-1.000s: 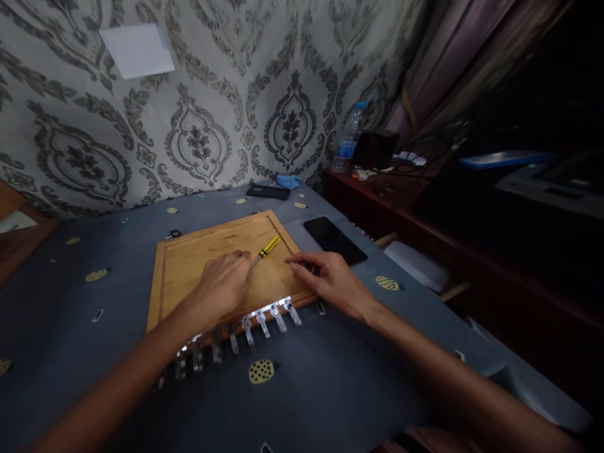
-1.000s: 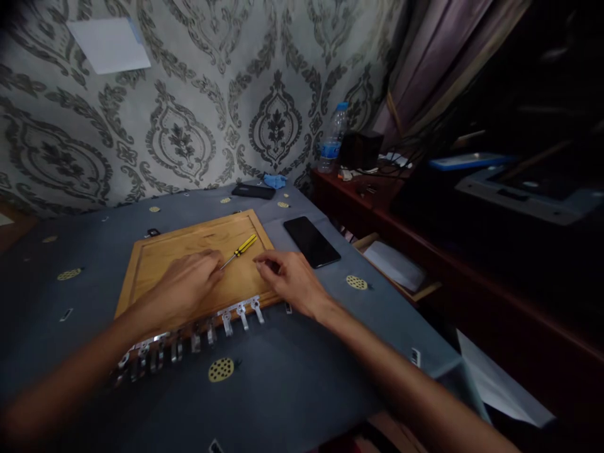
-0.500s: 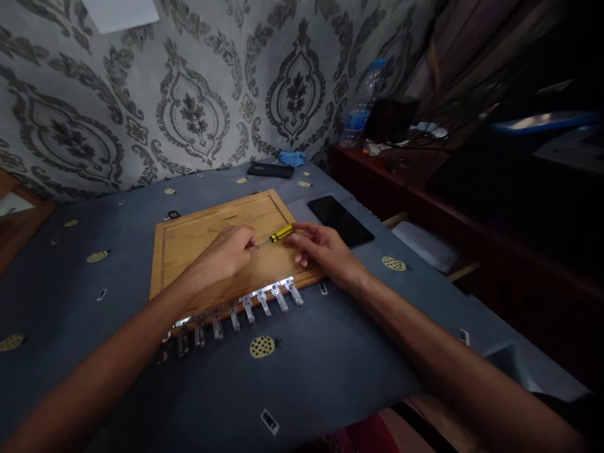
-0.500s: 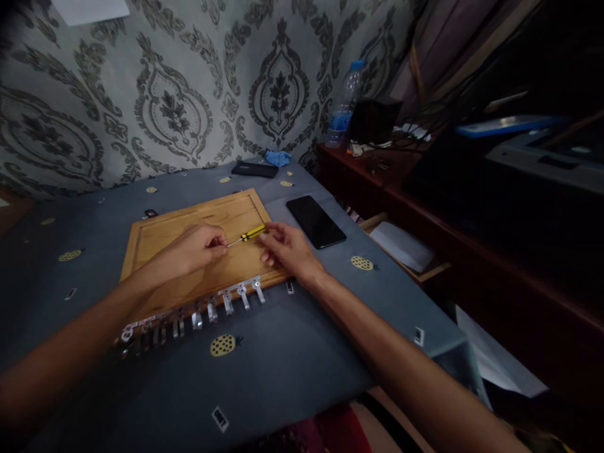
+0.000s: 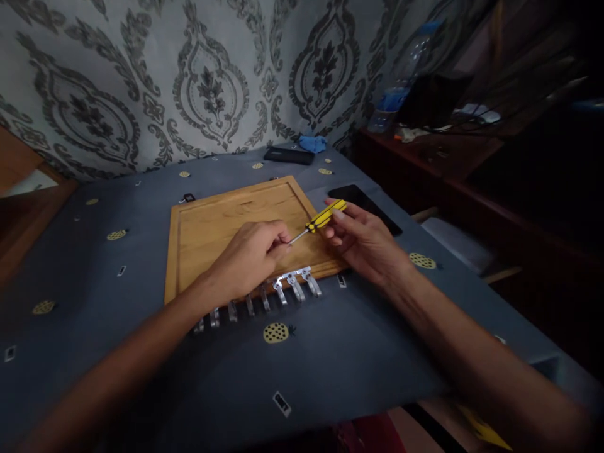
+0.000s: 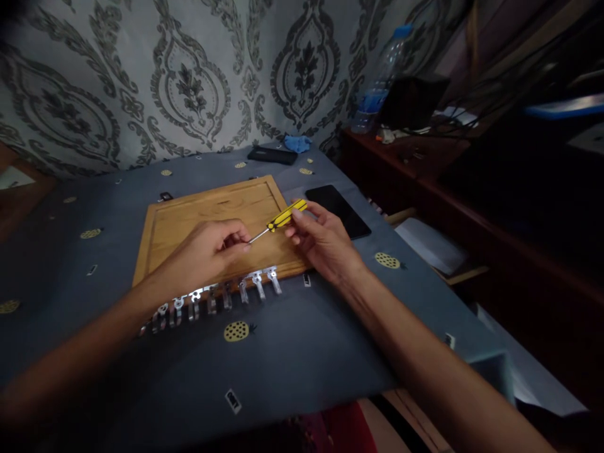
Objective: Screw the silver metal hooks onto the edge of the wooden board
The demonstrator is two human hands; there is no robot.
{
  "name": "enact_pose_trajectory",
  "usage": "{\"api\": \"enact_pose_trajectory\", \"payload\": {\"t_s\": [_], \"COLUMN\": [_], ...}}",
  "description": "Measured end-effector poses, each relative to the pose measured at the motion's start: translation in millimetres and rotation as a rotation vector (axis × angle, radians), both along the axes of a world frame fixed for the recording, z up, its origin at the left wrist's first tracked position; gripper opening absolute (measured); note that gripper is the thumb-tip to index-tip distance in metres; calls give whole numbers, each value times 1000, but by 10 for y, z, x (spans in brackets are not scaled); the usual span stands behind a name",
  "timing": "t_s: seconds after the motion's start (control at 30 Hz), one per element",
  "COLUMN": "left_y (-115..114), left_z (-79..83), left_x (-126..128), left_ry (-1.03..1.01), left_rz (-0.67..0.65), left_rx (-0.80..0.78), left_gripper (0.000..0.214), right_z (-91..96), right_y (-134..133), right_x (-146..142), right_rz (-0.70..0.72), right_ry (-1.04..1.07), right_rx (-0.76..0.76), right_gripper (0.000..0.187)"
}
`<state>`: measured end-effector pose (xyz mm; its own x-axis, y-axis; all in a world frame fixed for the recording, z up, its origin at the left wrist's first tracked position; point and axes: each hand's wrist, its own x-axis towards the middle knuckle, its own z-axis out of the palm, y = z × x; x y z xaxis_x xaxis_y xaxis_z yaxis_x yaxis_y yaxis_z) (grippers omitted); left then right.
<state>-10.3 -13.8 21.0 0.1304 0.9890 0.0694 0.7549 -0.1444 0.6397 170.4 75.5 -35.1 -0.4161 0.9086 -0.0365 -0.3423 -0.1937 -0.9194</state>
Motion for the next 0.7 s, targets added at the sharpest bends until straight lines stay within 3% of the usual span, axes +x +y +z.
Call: {"api": "enact_pose_trajectory", "payload": {"t_s": [0.17,0.33,0.53,0.7], "left_y": [-152,-437,-814,-1079], "left_z": [-7,-25,-99,-157], "left_x": [-131,-486,-748,-1016], "left_ry": [-5,3,114,147], "left_rz": [-9,112,152,328], "left_rx": [6,6,4,64], "left_gripper": [8,21,24,26], "right_z": [22,32,44,13], "right_y": [-20,41,66,114], "right_x": [39,83,108,137], "right_rz": [49,-50,-64,-99], "right_ry": [-67,-15,-17,-27], "right_rx": [90,11,-20,-42], "right_gripper": [24,20,17,17]}}
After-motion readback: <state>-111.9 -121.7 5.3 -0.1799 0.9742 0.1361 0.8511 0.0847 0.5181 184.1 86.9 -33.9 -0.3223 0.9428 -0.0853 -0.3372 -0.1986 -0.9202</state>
